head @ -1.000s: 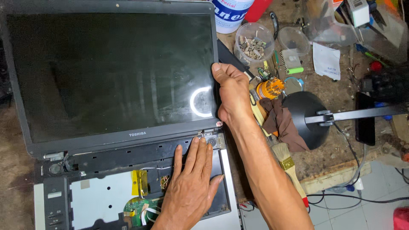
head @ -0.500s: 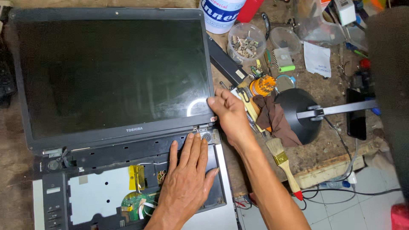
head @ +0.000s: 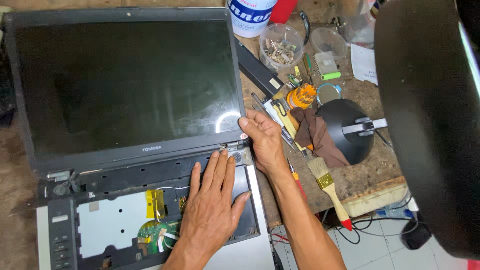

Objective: The person disassembles a laptop by first opening the lid and then using a screwdriver to remove screws from the screen bezel. They proceed to detach the screen assembly and flip the laptop over to remove screws from the bottom casing, exposing the internal components.

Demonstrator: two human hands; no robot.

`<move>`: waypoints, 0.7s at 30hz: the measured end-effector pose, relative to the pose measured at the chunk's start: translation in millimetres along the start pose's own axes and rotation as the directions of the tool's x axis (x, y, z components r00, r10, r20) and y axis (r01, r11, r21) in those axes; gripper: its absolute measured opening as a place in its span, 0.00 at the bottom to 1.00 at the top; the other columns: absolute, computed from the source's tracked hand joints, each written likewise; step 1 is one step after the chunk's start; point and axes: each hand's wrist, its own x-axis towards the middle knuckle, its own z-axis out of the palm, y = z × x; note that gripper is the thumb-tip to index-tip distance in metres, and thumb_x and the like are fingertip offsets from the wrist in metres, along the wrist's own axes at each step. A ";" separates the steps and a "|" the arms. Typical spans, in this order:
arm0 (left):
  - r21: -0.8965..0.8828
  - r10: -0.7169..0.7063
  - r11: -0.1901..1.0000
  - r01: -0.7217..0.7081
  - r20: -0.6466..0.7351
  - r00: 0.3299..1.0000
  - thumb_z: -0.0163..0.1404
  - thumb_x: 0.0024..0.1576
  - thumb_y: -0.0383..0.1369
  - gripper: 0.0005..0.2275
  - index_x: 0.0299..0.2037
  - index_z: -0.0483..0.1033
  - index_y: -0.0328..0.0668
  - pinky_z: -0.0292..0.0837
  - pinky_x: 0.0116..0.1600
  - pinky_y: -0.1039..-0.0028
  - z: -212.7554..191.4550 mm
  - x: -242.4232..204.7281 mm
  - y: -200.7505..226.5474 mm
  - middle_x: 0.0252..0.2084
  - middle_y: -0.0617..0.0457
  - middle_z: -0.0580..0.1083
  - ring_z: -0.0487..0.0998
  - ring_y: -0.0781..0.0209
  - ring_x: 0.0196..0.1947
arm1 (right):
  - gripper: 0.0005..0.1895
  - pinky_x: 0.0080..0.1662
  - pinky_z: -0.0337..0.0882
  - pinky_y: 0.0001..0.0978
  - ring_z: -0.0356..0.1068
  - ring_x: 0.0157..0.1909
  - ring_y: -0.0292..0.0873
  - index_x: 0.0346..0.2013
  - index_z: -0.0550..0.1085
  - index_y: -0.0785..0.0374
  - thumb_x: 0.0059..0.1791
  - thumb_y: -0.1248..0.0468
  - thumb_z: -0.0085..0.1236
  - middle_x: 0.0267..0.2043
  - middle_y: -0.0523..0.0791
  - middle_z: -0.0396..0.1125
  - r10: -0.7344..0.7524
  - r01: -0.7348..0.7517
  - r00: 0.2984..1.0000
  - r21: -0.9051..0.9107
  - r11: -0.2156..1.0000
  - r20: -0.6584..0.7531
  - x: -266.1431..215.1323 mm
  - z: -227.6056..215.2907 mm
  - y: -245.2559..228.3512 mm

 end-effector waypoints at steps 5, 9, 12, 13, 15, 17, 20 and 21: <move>-0.039 -0.003 0.999 0.002 -0.018 1.000 0.46 0.68 0.56 0.36 0.79 0.62 0.35 0.48 0.83 0.47 1.9 0.2 -2.1 0.83 0.41 0.60 0.55 0.46 0.85 | 0.19 0.46 0.79 0.31 0.80 0.41 0.41 0.57 0.80 0.73 0.54 0.63 0.66 0.45 0.52 0.82 0.008 -0.008 1.000 0.037 0.999 -0.009 2.1 -0.7 0.9; -0.058 0.008 0.998 -0.009 -0.014 1.000 0.46 0.69 0.54 0.35 0.78 0.62 0.34 0.49 0.82 0.46 0.1 0.8 -2.6 0.83 0.40 0.60 0.55 0.45 0.84 | 0.24 0.51 0.79 0.31 0.80 0.46 0.40 0.61 0.79 0.73 0.55 0.59 0.65 0.49 0.52 0.81 -0.047 0.048 0.999 -0.078 0.996 0.014 -4.2 3.2 -5.8; -0.133 -0.008 0.991 0.008 0.003 1.000 0.49 0.68 0.53 0.33 0.76 0.64 0.35 0.52 0.81 0.43 -4.5 2.1 -2.7 0.80 0.33 0.62 0.59 0.37 0.81 | 0.22 0.49 0.78 0.28 0.78 0.45 0.37 0.62 0.79 0.72 0.58 0.59 0.61 0.49 0.49 0.81 -0.098 0.098 0.995 -0.106 0.990 0.001 -2.1 -5.0 6.1; -0.135 -0.007 0.991 0.007 0.004 1.000 0.49 0.68 0.53 0.33 0.76 0.64 0.35 0.52 0.81 0.43 -4.8 2.6 -2.9 0.80 0.33 0.62 0.59 0.37 0.81 | 0.22 0.49 0.78 0.28 0.78 0.45 0.37 0.62 0.79 0.72 0.58 0.59 0.61 0.49 0.49 0.81 -0.098 0.098 0.995 -0.107 0.989 -0.001 -2.5 -4.7 4.8; -0.168 -0.029 0.985 0.033 0.022 0.999 0.52 0.66 0.53 0.34 0.75 0.65 0.36 0.55 0.79 0.42 -5.2 3.1 -3.5 0.71 0.36 0.67 0.63 0.36 0.75 | 0.23 0.49 0.78 0.27 0.78 0.44 0.37 0.62 0.78 0.72 0.58 0.59 0.61 0.48 0.49 0.81 -0.093 0.093 0.996 -0.118 0.989 0.006 -3.1 -3.7 3.1; -0.162 -0.022 0.986 0.025 0.024 0.999 0.52 0.67 0.52 0.33 0.75 0.66 0.36 0.56 0.79 0.43 -9.1 3.7 -3.7 0.70 0.36 0.67 0.63 0.37 0.75 | 0.23 0.48 0.77 0.27 0.78 0.44 0.36 0.63 0.78 0.73 0.58 0.59 0.61 0.48 0.49 0.81 -0.095 0.095 0.995 -0.116 0.989 0.006 -3.8 -4.9 4.0; -0.176 -0.014 0.984 0.013 -0.003 1.000 0.53 0.67 0.50 0.31 0.72 0.68 0.34 0.57 0.79 0.44 -11.7 4.7 -5.1 0.70 0.36 0.68 0.64 0.37 0.75 | 0.24 0.48 0.77 0.27 0.78 0.44 0.36 0.63 0.77 0.73 0.58 0.59 0.62 0.48 0.49 0.81 -0.104 0.105 0.994 -0.114 0.988 0.012 -3.2 -5.2 4.4; -0.197 -0.011 0.980 0.006 -0.027 1.000 0.54 0.66 0.48 0.29 0.70 0.69 0.33 0.58 0.79 0.44 -12.5 4.2 -4.9 0.70 0.35 0.69 0.65 0.36 0.75 | 0.24 0.49 0.77 0.27 0.78 0.45 0.37 0.63 0.77 0.73 0.57 0.59 0.62 0.49 0.49 0.81 -0.110 0.111 0.994 -0.114 0.987 0.014 -4.0 -5.5 4.3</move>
